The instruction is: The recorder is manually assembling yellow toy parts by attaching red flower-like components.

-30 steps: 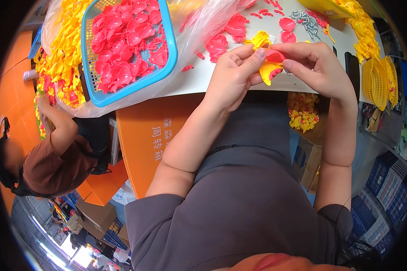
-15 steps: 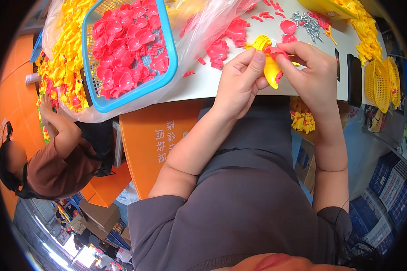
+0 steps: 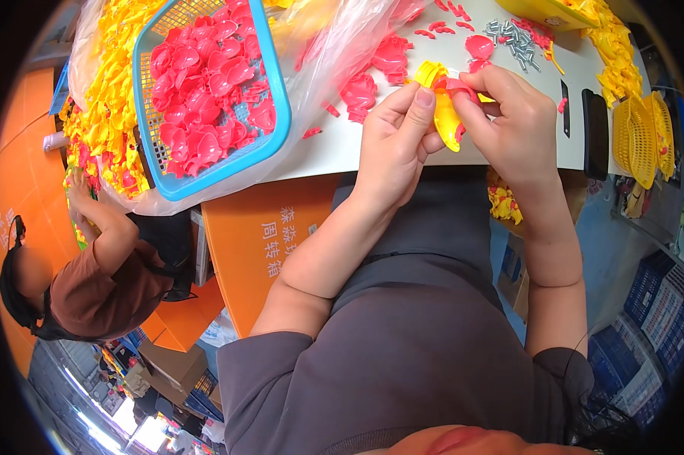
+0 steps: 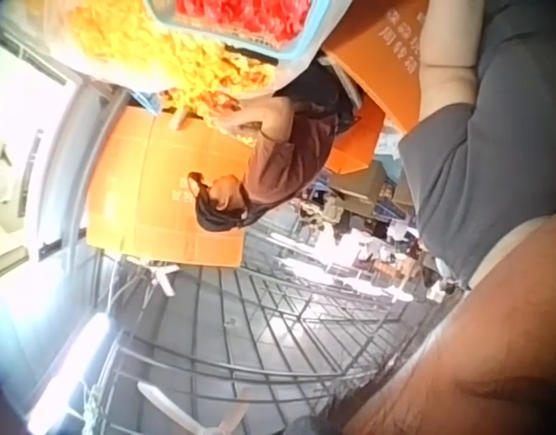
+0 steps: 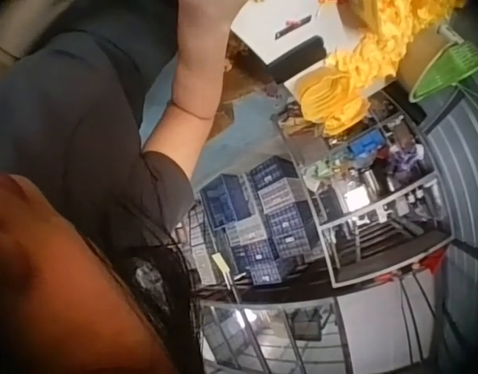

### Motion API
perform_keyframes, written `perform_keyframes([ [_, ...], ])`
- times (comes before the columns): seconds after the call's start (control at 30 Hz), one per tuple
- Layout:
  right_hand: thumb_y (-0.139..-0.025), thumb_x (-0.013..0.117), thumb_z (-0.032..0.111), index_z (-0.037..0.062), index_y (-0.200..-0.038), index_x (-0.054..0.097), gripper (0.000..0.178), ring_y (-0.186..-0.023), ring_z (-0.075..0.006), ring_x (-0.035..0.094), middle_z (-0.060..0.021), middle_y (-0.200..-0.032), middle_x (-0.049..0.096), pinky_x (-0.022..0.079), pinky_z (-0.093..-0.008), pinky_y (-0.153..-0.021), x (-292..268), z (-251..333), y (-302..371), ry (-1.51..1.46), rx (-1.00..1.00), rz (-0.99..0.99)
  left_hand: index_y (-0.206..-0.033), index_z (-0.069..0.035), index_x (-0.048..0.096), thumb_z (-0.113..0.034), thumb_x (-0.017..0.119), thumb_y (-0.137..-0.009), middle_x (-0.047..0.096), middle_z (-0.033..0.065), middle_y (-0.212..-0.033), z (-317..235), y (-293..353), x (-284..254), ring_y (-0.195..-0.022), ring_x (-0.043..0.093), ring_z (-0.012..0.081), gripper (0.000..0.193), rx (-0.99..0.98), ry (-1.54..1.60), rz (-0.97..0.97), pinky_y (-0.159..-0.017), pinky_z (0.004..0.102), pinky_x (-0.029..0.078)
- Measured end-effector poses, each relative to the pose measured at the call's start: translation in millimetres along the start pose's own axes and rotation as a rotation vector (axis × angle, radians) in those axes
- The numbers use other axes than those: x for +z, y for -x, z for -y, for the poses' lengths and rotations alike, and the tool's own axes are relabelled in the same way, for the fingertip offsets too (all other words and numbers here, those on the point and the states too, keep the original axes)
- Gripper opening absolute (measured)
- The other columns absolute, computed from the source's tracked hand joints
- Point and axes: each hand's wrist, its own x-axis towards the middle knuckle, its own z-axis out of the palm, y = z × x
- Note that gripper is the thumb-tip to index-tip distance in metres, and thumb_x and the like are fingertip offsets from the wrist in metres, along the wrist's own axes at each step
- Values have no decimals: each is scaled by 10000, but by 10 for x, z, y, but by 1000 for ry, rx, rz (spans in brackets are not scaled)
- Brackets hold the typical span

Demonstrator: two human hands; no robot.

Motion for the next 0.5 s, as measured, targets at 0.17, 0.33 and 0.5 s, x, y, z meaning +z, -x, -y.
perform_keyframes([
  [0.17,-791,703,4,-34,-879,616,129,-720,-206,690,-126,-812,663,577,-286,-627,1,-2,-8,6,48,38,-1149,54,540,-221,477,-1017,619,124,-1070,8,-2,-23,-939,643,144,312,2,-22,3,-790,265,570],
  [0.33,-785,700,-4,-29,-871,613,125,-690,-207,676,-123,-800,655,568,-283,-613,-30,40,-23,31,0,-1,-1136,53,545,-217,481,-1016,621,115,-1054,-45,26,67,-910,645,129,302,20,-6,0,-769,257,573],
  [0.5,-767,700,-29,-24,-864,614,130,-675,-203,666,-114,-787,647,558,-278,-603,-38,66,0,43,-25,-28,-1119,44,561,-215,500,-1010,632,80,-985,-27,51,66,-818,640,88,288,75,-84,-21,-693,208,550],
])
